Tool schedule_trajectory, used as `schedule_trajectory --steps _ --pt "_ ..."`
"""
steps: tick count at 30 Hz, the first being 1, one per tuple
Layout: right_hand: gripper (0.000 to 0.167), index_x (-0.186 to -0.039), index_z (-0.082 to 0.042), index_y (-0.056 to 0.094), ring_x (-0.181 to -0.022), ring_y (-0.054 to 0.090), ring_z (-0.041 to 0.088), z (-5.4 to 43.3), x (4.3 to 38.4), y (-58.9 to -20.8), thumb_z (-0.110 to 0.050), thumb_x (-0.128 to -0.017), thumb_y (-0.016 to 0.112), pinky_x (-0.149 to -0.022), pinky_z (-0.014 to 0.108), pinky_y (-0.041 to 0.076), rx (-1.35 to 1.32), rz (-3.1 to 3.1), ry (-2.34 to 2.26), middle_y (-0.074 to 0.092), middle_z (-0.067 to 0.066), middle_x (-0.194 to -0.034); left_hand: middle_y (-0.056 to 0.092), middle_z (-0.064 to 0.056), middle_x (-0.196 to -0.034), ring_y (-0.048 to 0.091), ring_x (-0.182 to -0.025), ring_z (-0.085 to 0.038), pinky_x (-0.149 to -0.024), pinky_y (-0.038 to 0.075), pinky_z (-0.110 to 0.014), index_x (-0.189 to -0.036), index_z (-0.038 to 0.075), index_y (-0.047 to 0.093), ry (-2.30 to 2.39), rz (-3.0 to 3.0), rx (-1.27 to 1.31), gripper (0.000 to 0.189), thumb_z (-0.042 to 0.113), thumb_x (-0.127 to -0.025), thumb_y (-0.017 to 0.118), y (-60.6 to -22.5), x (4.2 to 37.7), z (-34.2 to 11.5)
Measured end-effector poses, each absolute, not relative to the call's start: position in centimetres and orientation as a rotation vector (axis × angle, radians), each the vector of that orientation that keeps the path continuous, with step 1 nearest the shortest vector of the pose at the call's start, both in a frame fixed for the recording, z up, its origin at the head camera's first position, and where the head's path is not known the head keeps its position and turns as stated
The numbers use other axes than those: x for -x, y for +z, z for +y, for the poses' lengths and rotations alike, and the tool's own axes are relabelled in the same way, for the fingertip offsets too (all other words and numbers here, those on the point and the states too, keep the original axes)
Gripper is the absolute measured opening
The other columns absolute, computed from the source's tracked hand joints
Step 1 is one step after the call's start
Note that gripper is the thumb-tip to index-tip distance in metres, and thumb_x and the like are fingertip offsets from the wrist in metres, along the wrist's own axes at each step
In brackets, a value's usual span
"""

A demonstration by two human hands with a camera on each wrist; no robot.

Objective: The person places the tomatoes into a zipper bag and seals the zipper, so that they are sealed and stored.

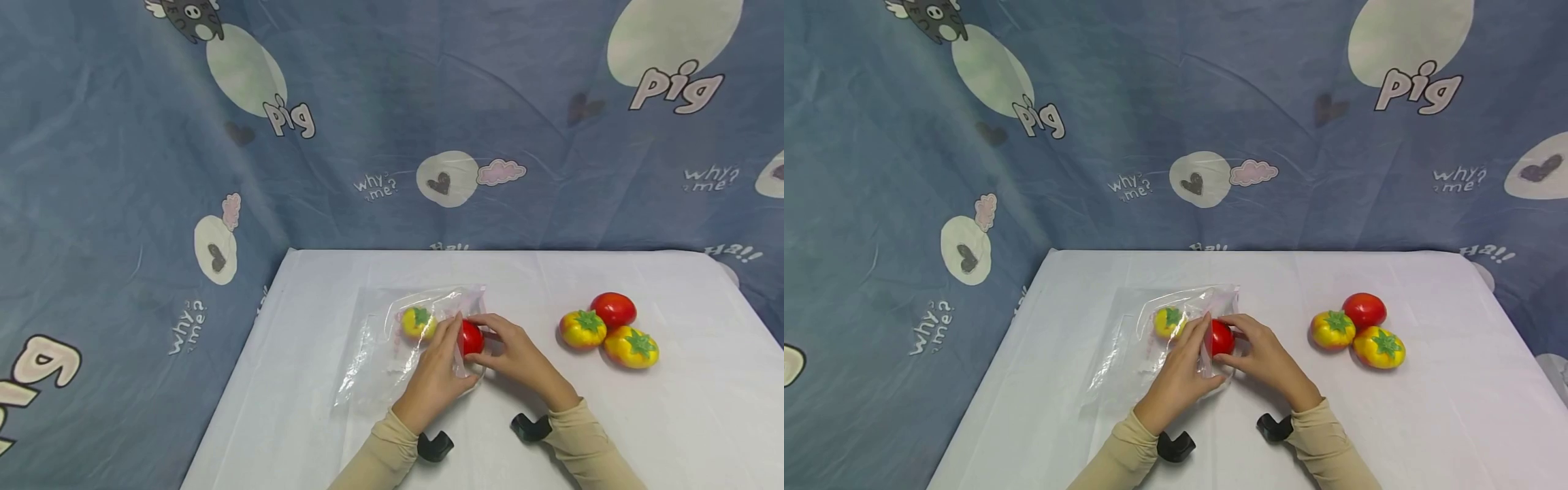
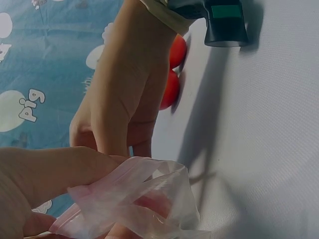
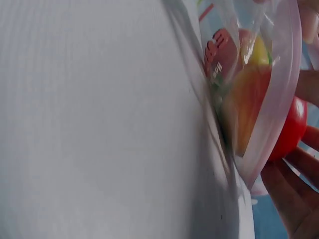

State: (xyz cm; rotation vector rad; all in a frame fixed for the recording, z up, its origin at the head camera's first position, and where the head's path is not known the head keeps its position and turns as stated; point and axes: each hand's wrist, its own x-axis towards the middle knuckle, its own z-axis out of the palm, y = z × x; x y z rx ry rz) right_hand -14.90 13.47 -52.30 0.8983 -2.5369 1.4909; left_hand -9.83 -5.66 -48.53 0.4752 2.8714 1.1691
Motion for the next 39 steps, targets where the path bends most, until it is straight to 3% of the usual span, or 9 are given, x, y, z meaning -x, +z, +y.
schedule_trajectory --steps 12,29,39 --pt "0.059 -0.129 -0.001 0.066 -0.106 0.073 0.034 14.0 15.3 -53.0 -0.007 -0.076 0.091 -0.093 0.047 0.060 -0.884 -2.539 1.559 0.071 0.018 -0.126 0.041 -0.007 -0.160 0.053 -0.142 -0.026 -0.115 0.048 -0.042 -0.163 0.009 0.028 1.178 2.852 -0.466 0.105 0.013 -0.078 0.090 -48.4 9.7 -5.7" --pt "0.062 -0.133 0.001 0.064 -0.113 0.071 0.039 12.9 15.9 -52.9 -0.004 -0.077 0.089 -0.098 0.048 0.058 -0.918 -2.555 1.610 0.068 0.019 -0.128 0.043 -0.007 -0.158 0.054 -0.140 -0.026 -0.115 0.049 -0.040 -0.162 0.007 0.030 1.162 2.903 -0.521 0.108 0.011 -0.074 0.092 -48.6 9.9 -5.6" --pt "0.059 -0.131 0.007 0.063 -0.110 0.070 0.045 13.2 16.2 -53.2 0.001 -0.078 0.086 -0.095 0.044 0.059 -0.904 -2.520 1.832 0.066 0.028 -0.130 0.044 -0.007 -0.157 0.055 -0.139 -0.024 -0.115 0.049 -0.039 -0.162 0.008 0.030 1.134 2.926 -0.528 0.108 0.014 -0.075 0.092 -48.5 9.9 -5.8"
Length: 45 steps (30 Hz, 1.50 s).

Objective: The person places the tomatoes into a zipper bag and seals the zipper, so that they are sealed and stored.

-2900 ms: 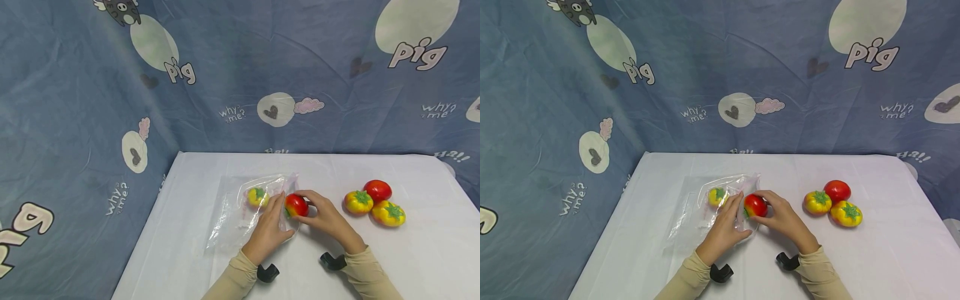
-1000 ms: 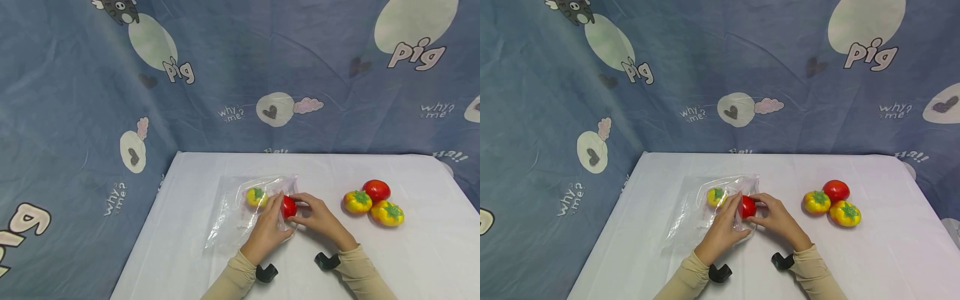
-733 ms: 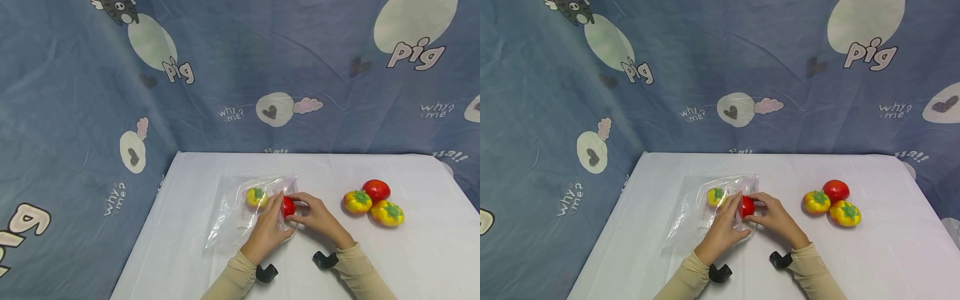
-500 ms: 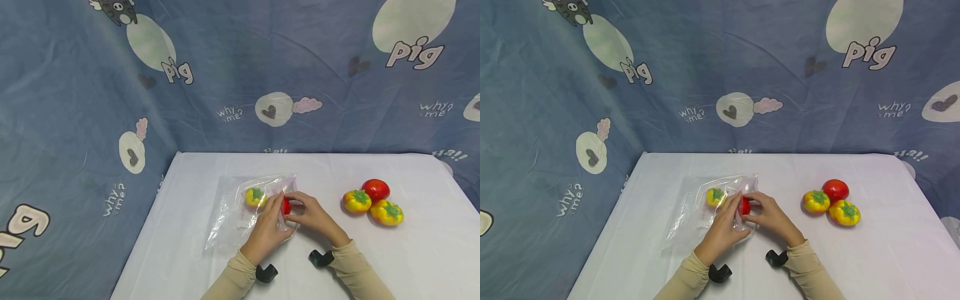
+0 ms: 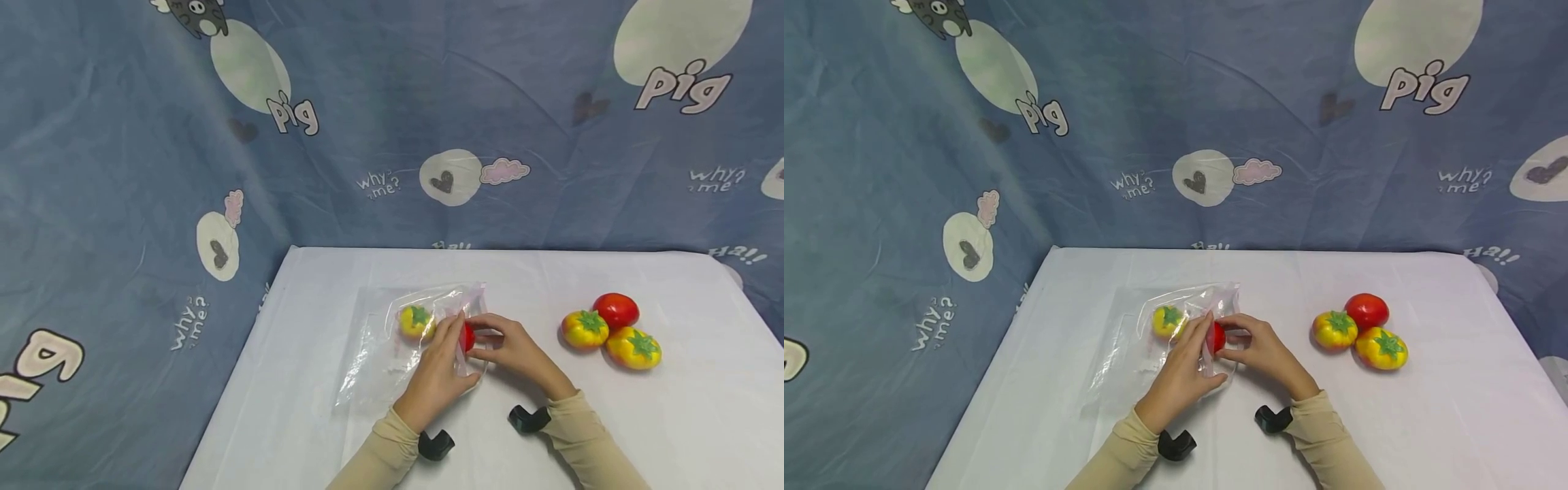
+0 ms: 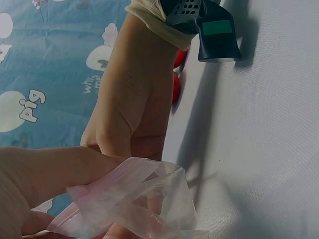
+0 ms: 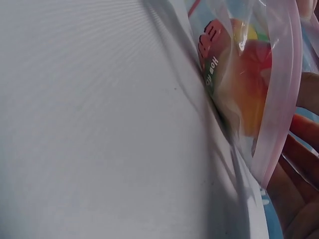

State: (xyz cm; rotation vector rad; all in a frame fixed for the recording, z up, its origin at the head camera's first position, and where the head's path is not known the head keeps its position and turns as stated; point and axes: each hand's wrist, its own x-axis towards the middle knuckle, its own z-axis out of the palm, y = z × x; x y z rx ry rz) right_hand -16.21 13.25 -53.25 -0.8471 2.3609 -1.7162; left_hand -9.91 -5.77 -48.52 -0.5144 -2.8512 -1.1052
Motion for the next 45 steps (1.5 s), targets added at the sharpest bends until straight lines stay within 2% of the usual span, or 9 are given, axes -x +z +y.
schedule_trajectory --steps 11,19,21,24,27,31,38,42,45 --pt "0.056 -0.134 0.007 0.062 -0.115 0.068 0.044 12.6 17.0 -52.7 0.001 -0.083 0.083 -0.097 0.041 0.059 0.869 2.303 -1.647 0.066 0.027 -0.131 0.046 -0.006 -0.155 0.054 -0.139 -0.026 -0.113 0.050 -0.043 -0.161 0.006 0.033 -1.082 -2.839 0.519 0.106 0.015 -0.074 0.092 -48.6 9.9 -5.8" --pt "0.050 -0.129 0.004 0.066 -0.115 0.069 0.017 12.0 17.5 -52.3 0.000 -0.083 0.083 -0.099 0.042 0.059 0.884 2.267 -1.616 0.069 0.023 -0.127 0.044 -0.005 -0.157 0.054 -0.139 -0.024 -0.115 0.049 -0.041 -0.162 0.007 0.032 -1.107 -2.833 0.536 0.106 0.014 -0.075 0.091 -48.6 9.9 -5.8" --pt "0.050 -0.128 0.004 0.066 -0.116 0.069 0.020 11.8 17.7 -52.2 0.000 -0.082 0.083 -0.099 0.040 0.060 0.891 2.267 -1.596 0.069 0.022 -0.126 0.043 -0.005 -0.158 0.054 -0.139 -0.024 -0.115 0.049 -0.040 -0.162 0.007 0.031 -1.114 -2.834 0.538 0.106 0.013 -0.075 0.091 -48.6 9.9 -5.8" --pt "0.049 -0.126 0.004 0.067 -0.118 0.068 0.032 11.5 18.1 -52.1 -0.001 -0.081 0.084 -0.098 0.038 0.060 0.919 2.278 -1.560 0.070 0.022 -0.126 0.042 -0.005 -0.159 0.053 -0.140 -0.023 -0.115 0.049 -0.039 -0.162 0.008 0.031 -1.123 -2.838 0.533 0.106 0.012 -0.075 0.091 -48.6 9.9 -5.8" --pt "0.047 -0.124 0.005 0.068 -0.120 0.066 0.042 11.4 18.5 -52.3 -0.002 -0.081 0.085 -0.099 0.040 0.060 0.939 2.283 -1.537 0.070 0.023 -0.125 0.041 -0.005 -0.160 0.052 -0.141 -0.024 -0.115 0.049 -0.040 -0.163 0.009 0.030 -1.125 -2.849 0.525 0.106 0.012 -0.076 0.091 -48.5 9.8 -5.8" --pt "0.044 -0.121 0.007 0.068 -0.122 0.064 0.047 11.4 19.1 -52.5 -0.002 -0.082 0.084 -0.103 0.045 0.057 0.941 2.280 -1.512 0.070 0.025 -0.124 0.040 -0.005 -0.161 0.050 -0.143 -0.024 -0.116 0.048 -0.040 -0.163 0.010 0.030 -1.126 -2.848 0.532 0.108 0.012 -0.075 0.091 -48.5 9.9 -5.7" --pt "0.044 -0.122 0.011 0.067 -0.126 0.062 0.050 11.0 19.8 -52.5 -0.002 -0.082 0.080 -0.106 0.045 0.055 0.881 2.238 -1.489 0.070 0.028 -0.125 0.040 -0.005 -0.161 0.046 -0.147 -0.024 -0.117 0.047 -0.039 -0.163 0.010 0.030 -1.118 -2.824 0.549 0.110 0.011 -0.073 0.093 -48.6 9.9 -5.7" --pt "0.045 -0.121 0.013 0.066 -0.124 0.063 0.048 10.7 20.0 -52.5 0.000 -0.080 0.079 -0.105 0.033 0.055 0.869 2.233 -1.484 0.070 0.029 -0.124 0.042 -0.005 -0.160 0.047 -0.146 -0.023 -0.117 0.047 -0.037 -0.162 0.009 0.030 -1.129 -2.811 0.553 0.110 0.010 -0.072 0.093 -48.6 9.9 -5.6" --pt "0.046 -0.121 0.013 0.066 -0.118 0.068 0.037 10.5 20.1 -52.6 0.003 -0.077 0.075 -0.100 0.022 0.054 0.879 2.232 -1.476 0.070 0.028 -0.122 0.042 -0.005 -0.159 0.048 -0.145 -0.022 -0.117 0.047 -0.035 -0.163 0.009 0.030 -1.137 -2.811 0.553 0.110 0.010 -0.072 0.093 -48.6 9.9 -5.6"
